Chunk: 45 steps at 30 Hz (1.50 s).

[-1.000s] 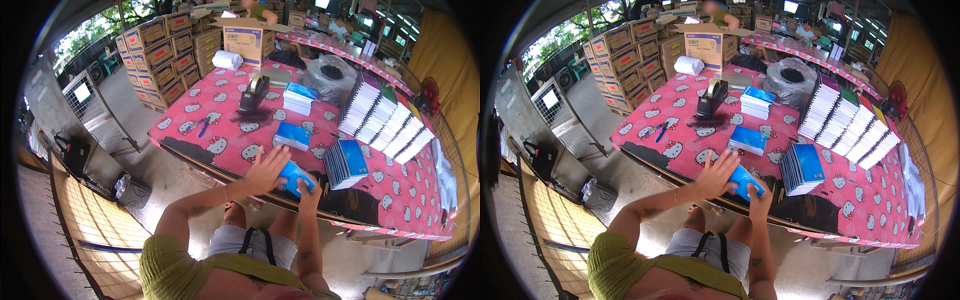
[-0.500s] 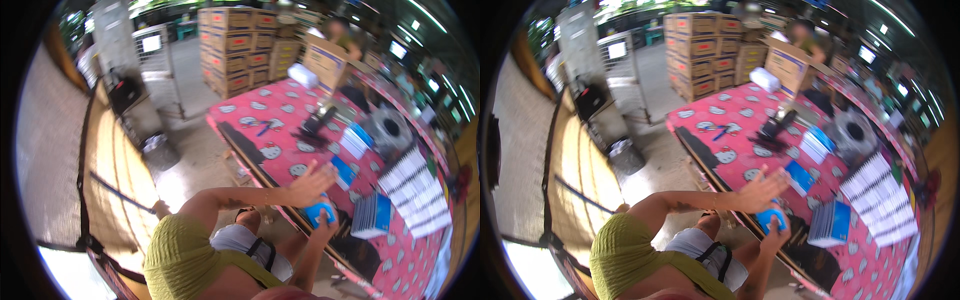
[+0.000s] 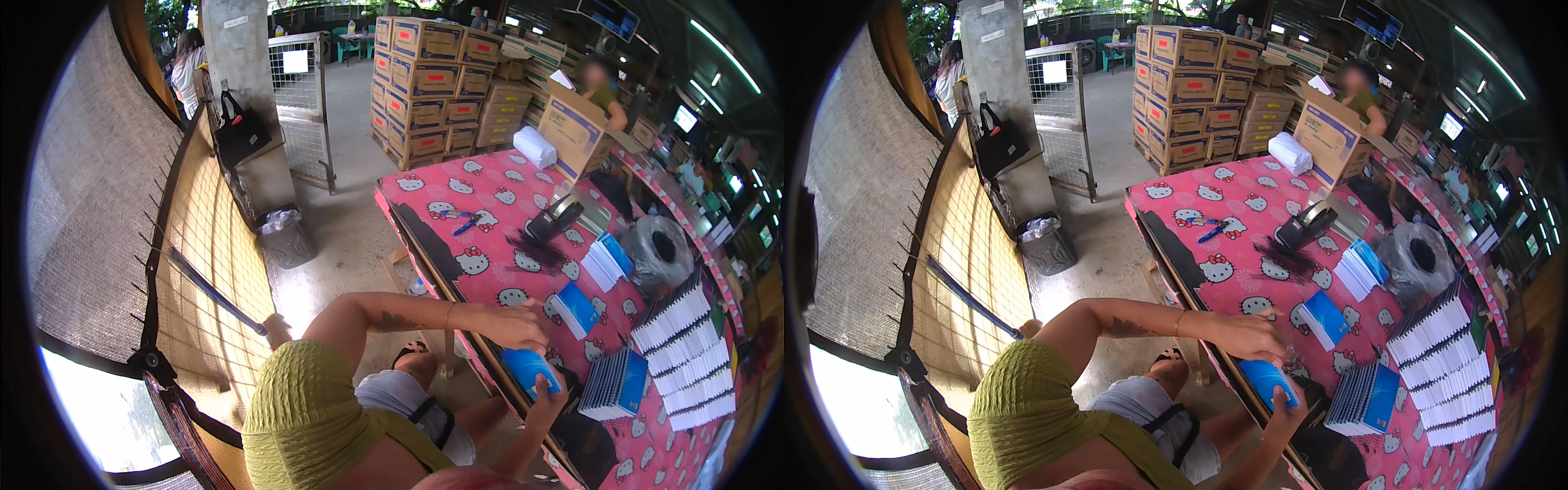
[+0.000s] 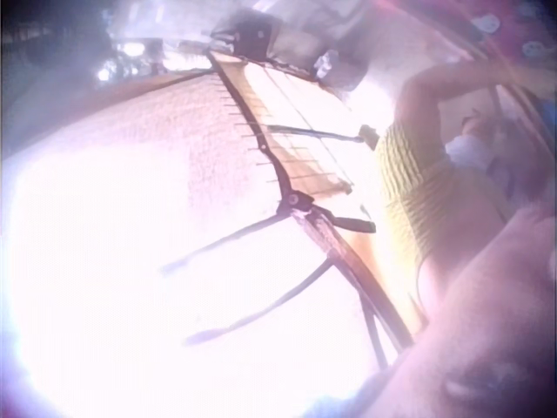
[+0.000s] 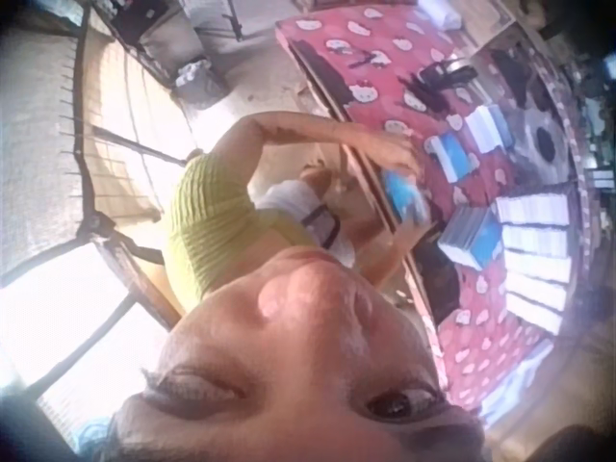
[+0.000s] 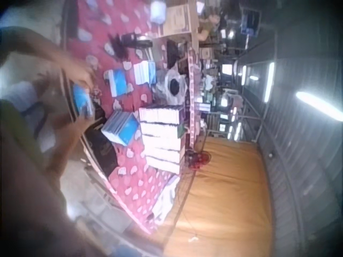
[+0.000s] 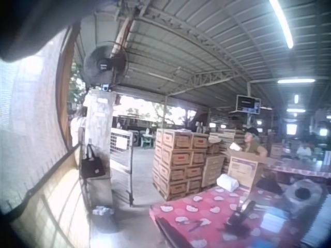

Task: The person applies pieces of tape to the top edge of several blue notepads by hand and stacks them on the table.

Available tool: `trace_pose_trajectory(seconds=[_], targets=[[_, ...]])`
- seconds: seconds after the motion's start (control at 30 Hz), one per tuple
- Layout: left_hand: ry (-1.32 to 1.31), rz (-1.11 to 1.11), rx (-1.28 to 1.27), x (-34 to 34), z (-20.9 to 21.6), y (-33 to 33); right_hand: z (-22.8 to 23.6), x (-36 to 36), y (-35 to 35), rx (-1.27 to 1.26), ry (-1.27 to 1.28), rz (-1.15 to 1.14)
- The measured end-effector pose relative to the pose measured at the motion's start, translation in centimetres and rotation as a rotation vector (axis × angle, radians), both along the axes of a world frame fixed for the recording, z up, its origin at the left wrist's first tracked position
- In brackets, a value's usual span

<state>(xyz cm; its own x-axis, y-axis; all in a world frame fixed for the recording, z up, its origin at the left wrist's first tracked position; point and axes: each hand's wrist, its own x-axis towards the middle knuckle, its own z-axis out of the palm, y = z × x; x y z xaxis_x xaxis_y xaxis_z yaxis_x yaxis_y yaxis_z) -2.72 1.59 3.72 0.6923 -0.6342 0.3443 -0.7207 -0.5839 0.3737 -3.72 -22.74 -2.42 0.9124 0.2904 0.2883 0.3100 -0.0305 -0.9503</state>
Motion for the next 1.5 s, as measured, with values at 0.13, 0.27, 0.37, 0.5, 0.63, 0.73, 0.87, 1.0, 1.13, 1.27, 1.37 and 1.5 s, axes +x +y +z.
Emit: trace_pose_trajectory(seconds=[0.13, 0.27, 0.37, 0.5, 0.63, 0.73, 0.87, 1.0, 1.13, 1.27, 1.37, 1.5], targets=[[-0.105, -0.030, -0.214, -0.6, -0.4, -1.1, -0.6, 0.0, -0.1, 0.053, 0.040, 0.003], [-0.009, 0.081, -0.042, -0.4, -0.5, -0.9, 0.4, -0.8, 0.9, 0.076, 0.046, -0.012], [-0.140, 0.100, 0.049, -0.5, 0.4, -1.1, 0.6, -1.0, 0.8, 0.079, 0.044, -0.042], [-0.395, 0.210, 0.052, -3.2, -2.9, -3.8, 0.7, -1.3, 1.1, 0.203, 0.016, -0.127], [-0.404, 0.186, 0.196, -5.6, -7.7, -4.5, -0.4, -1.5, 1.5, 0.129, 0.021, -0.146], [-0.447, 0.334, 0.141, -1.8, -2.2, -4.7, -1.1, -1.5, 1.4, 0.097, 0.102, -0.120], [-0.362, 0.173, 0.072, -5.3, -8.1, -5.6, -0.3, -1.3, 0.6, 0.178, 0.178, -0.125], [-0.471, 0.329, 0.200, -0.9, -3.2, -5.7, -1.5, -0.6, 1.6, 0.087, 0.114, -0.113], [-0.354, 0.088, 0.044, -4.3, -9.0, -6.8, -2.2, 0.1, -0.2, 0.254, 0.129, -0.096], [-0.390, 0.225, 0.091, -0.9, -4.9, -7.0, -3.0, 1.3, 0.3, 0.079, 0.007, -0.084], [-0.369, 0.202, 0.080, -2.5, -6.5, -7.0, -3.1, 2.0, 0.4, 0.033, -0.025, -0.112], [-0.303, 0.173, 0.171, -2.6, -7.3, -7.3, -3.0, 3.2, 0.0, -0.016, -0.128, -0.072]])
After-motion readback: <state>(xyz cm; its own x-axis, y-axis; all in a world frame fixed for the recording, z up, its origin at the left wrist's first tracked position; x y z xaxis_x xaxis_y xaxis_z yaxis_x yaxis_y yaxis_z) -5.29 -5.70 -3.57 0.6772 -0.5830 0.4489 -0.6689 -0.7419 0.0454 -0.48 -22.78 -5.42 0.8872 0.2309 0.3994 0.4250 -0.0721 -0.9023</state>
